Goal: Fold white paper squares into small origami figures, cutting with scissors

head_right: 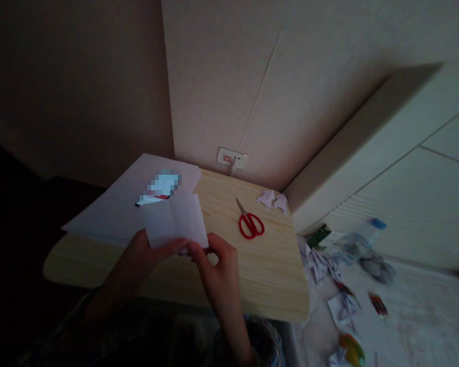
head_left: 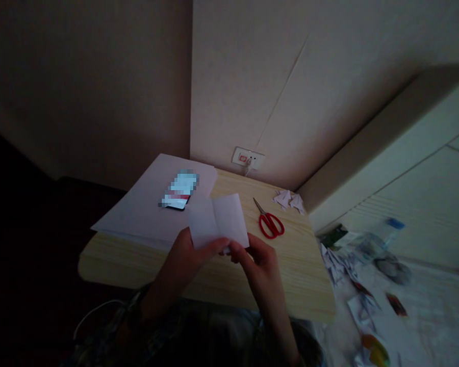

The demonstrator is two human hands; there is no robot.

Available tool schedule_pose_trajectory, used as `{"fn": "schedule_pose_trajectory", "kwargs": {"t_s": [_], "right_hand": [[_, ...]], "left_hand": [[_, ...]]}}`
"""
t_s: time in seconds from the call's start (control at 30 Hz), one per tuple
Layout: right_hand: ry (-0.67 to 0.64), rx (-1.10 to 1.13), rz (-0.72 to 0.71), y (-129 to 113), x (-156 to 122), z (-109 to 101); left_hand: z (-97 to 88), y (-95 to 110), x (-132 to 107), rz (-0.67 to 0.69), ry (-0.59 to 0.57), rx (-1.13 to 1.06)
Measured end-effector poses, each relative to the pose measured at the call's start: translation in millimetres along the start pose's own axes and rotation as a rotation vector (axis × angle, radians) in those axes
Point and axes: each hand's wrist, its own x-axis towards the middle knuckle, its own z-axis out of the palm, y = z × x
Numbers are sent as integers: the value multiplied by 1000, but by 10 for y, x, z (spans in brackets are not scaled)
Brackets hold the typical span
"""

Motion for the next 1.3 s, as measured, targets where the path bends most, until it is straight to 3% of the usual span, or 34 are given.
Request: {"fn": "schedule_pose_trajectory", "kwargs": {"t_s": [0.27, 0.43, 0.6, 0.7, 1.03, 1.23, 1.3], "right_hand": [[72, 12, 11, 84, 69, -82], [90, -16, -5, 84, 61, -128], [75, 1, 12, 128, 89, -118], [106, -27, 27, 158, 92, -119], [189, -37, -34, 165, 69, -150], [-31, 174, 113, 258, 105, -93], [-35, 155, 122, 284, 107, -77]], "left_hand": [[-79, -48, 63, 15, -199, 126], [-77, -86, 61, -27, -254, 193], [-78, -115, 57, -127, -388, 236], [-90, -139, 51, -110, -439, 303], [-109, -164, 49, -93, -431, 329], [-82, -151, 55, -128, -309, 277], [-61, -161, 59, -120, -289, 265]]}}
